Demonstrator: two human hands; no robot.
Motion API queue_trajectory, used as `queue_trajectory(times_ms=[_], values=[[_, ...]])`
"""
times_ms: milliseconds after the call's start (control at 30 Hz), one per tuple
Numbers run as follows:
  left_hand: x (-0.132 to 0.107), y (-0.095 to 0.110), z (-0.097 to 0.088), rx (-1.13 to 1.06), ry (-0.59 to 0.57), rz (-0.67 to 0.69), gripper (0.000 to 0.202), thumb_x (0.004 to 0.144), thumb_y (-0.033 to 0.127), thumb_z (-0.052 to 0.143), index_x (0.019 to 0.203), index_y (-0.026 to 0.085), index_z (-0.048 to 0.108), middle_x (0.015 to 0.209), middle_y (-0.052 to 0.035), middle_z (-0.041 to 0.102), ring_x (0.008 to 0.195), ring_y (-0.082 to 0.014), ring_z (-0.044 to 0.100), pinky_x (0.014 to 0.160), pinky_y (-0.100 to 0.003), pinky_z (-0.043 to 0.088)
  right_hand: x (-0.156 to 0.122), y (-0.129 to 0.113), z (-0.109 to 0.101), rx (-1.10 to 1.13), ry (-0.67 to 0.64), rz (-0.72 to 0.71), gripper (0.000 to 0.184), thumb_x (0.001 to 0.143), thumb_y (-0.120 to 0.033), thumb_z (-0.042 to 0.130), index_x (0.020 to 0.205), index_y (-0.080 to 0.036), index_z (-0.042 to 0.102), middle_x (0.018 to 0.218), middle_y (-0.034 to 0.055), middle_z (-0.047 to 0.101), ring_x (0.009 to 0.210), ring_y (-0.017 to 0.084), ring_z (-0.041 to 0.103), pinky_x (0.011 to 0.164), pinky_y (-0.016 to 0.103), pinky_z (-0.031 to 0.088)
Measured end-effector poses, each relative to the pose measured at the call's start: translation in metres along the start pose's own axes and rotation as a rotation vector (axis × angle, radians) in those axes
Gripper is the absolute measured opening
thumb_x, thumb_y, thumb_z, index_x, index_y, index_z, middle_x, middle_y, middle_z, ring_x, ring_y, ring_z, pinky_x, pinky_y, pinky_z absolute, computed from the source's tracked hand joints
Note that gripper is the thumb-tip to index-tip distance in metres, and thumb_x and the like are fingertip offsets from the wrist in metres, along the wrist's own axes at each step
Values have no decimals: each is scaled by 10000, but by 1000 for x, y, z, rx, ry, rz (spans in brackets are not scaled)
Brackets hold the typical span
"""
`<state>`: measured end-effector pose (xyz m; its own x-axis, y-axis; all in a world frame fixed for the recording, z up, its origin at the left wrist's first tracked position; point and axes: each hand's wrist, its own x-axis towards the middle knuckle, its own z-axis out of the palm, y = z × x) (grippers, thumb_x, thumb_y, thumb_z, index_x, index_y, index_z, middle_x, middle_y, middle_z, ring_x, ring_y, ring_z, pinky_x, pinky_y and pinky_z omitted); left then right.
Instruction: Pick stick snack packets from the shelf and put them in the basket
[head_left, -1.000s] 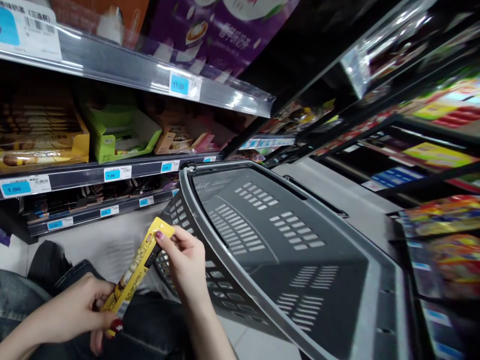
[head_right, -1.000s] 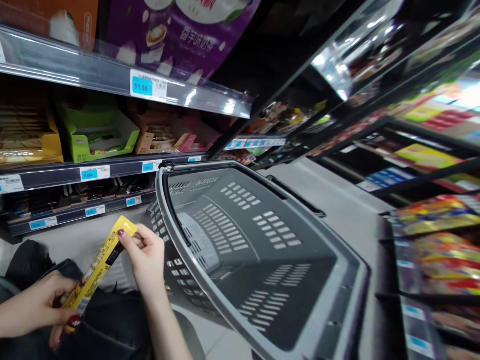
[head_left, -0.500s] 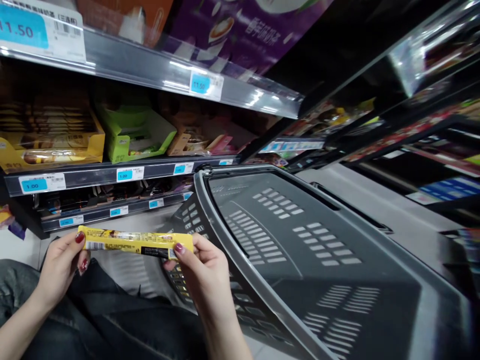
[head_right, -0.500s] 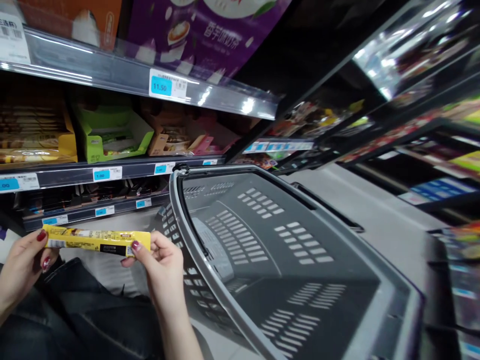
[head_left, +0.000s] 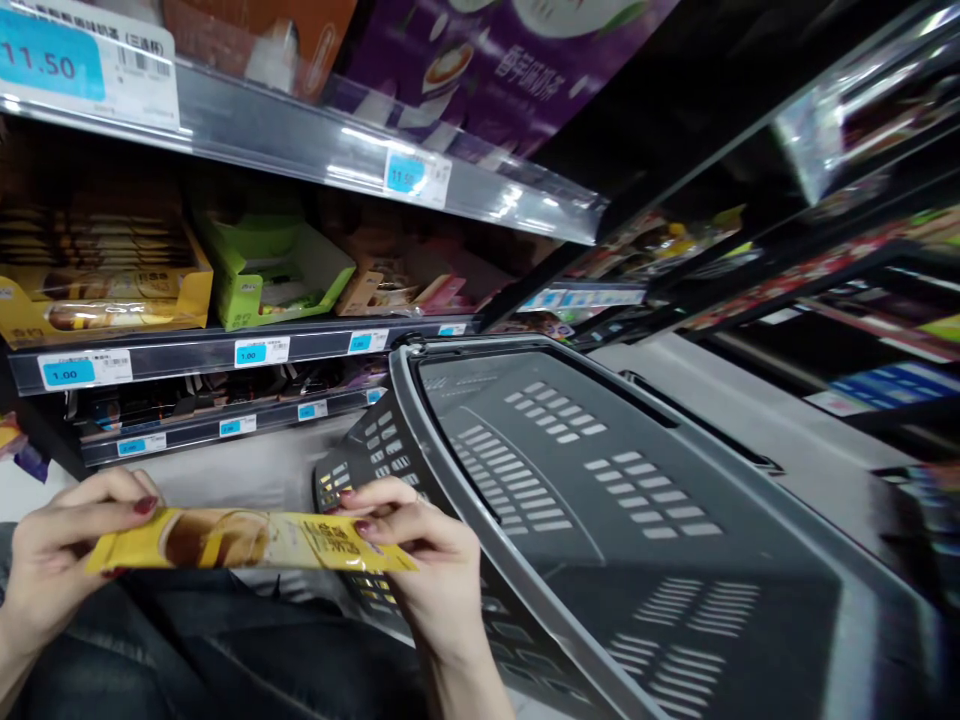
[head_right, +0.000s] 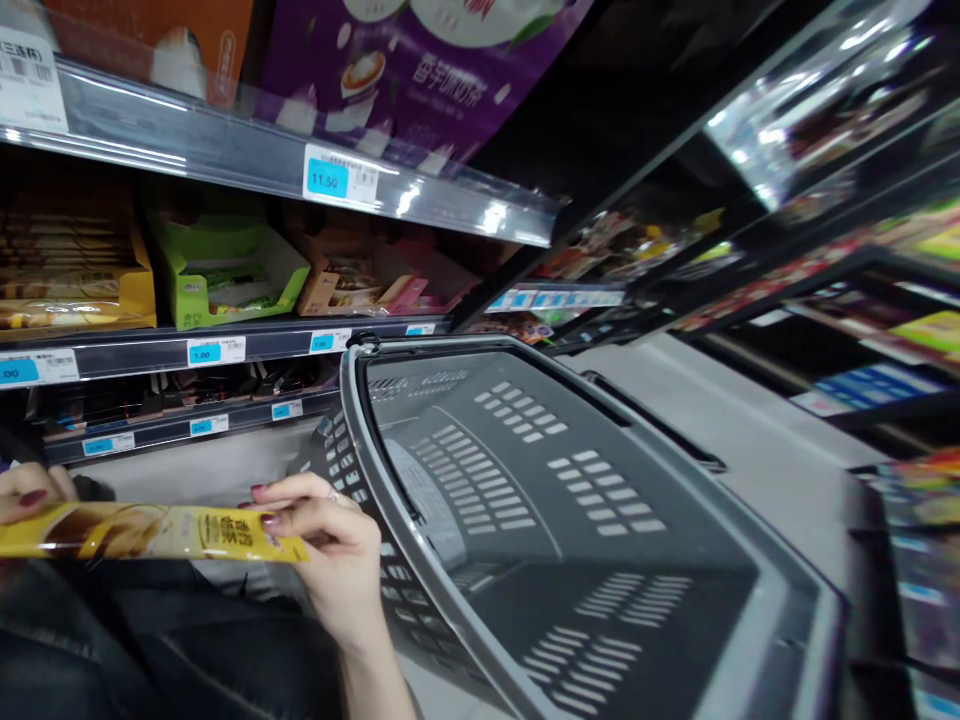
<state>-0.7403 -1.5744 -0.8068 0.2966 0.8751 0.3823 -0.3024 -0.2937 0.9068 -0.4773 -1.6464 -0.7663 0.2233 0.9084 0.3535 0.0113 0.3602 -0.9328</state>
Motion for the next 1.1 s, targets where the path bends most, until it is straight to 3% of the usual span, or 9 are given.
queue_trajectory(times_ms=[100,233,333,467,567,667,833,933,1100], values=[[7,7,-4,84,-228,202,218,788,201,572,945,255,713,768,-81,589,727,-222,560,598,-357,487,-1,0,0,25,21,-16,133,647,-125,748,630,-252,712,801,20,681,647,157,680,608,271,585],[12,6,-4,134,-307,312,258,803,129,535,995,212,686,814,-82,572,745,-205,555,600,-327,488,0,2,-2,33,22,-61,110,645,-129,752,633,-232,715,788,19,676,647,153,683,612,247,586],[12,2,-6,172,-295,278,247,808,138,529,976,220,690,817,-71,587,758,-199,567,631,-316,494,2,4,-4,57,3,-36,123,629,-120,761,650,-232,713,807,8,677,661,142,681,624,226,580],[8,-6,-6,142,-187,-3,209,781,226,586,957,231,700,850,-63,628,730,-201,619,621,-292,515,2,4,0,114,17,125,110,623,-155,767,689,-211,700,778,14,688,720,146,675,636,198,562],[8,-11,0,46,-48,-365,138,748,271,635,832,208,723,700,-38,669,572,-165,632,550,-256,520,2,5,7,183,127,305,111,637,-209,759,717,-193,684,693,9,687,605,157,669,611,254,572],[11,-14,10,-8,20,-605,193,681,347,693,669,155,718,544,-35,663,449,-141,597,469,-229,503,2,10,12,183,238,376,163,634,-243,761,752,-165,680,622,8,673,500,146,634,545,259,564],[14,-13,27,-136,18,-821,310,628,413,720,540,119,673,373,-3,563,320,-86,487,357,-185,440,6,19,8,244,283,386,202,639,-304,759,720,-150,657,547,-9,638,446,89,586,479,171,508],[14,-13,33,-236,83,-889,302,581,385,762,529,105,660,415,9,573,305,-47,435,325,-162,415,5,22,6,269,279,361,205,684,-325,726,763,-156,641,558,-11,631,463,80,578,521,173,509],[4,-24,49,-458,200,-1024,344,429,335,850,595,91,673,461,-2,604,282,-7,387,283,-125,373,0,33,19,289,74,288,294,678,-318,726,912,-186,607,734,15,667,615,128,621,627,250,533]])
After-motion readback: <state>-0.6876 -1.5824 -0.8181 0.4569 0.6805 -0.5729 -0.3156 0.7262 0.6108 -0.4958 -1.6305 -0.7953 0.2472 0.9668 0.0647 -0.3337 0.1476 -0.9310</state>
